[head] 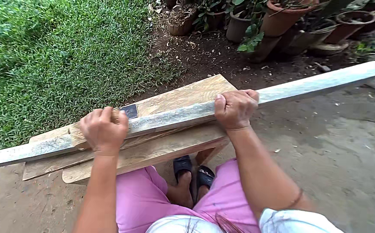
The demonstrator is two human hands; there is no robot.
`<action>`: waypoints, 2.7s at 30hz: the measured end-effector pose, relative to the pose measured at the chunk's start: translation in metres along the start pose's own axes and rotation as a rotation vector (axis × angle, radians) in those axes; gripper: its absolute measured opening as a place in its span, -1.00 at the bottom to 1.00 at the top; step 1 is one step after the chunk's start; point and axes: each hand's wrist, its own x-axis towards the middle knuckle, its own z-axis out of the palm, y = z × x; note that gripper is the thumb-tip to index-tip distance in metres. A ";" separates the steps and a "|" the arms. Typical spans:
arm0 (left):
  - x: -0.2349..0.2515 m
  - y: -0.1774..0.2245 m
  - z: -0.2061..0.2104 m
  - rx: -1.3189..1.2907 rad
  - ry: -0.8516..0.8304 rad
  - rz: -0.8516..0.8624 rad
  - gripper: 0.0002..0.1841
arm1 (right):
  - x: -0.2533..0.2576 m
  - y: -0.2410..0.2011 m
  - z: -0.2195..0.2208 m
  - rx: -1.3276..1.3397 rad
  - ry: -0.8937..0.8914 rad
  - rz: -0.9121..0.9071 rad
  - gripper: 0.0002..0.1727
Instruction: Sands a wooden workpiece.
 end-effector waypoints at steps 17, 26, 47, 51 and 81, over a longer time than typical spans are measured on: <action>0.003 -0.026 0.000 0.003 -0.047 0.138 -0.33 | -0.001 0.004 0.000 0.026 0.013 -0.018 -0.35; -0.006 -0.011 -0.004 0.039 0.031 -0.085 -0.39 | -0.002 -0.002 -0.001 0.036 0.043 0.010 -0.34; 0.031 -0.034 0.006 -0.274 -0.078 0.008 -0.34 | -0.001 0.006 -0.003 0.150 -0.007 0.022 -0.09; 0.016 -0.116 0.006 -0.074 -0.248 -0.276 -0.28 | 0.004 0.004 -0.011 0.212 -0.095 0.071 -0.10; 0.002 -0.122 0.019 -0.037 -0.152 -0.251 -0.39 | 0.029 -0.083 -0.011 0.752 -0.203 -0.395 -0.27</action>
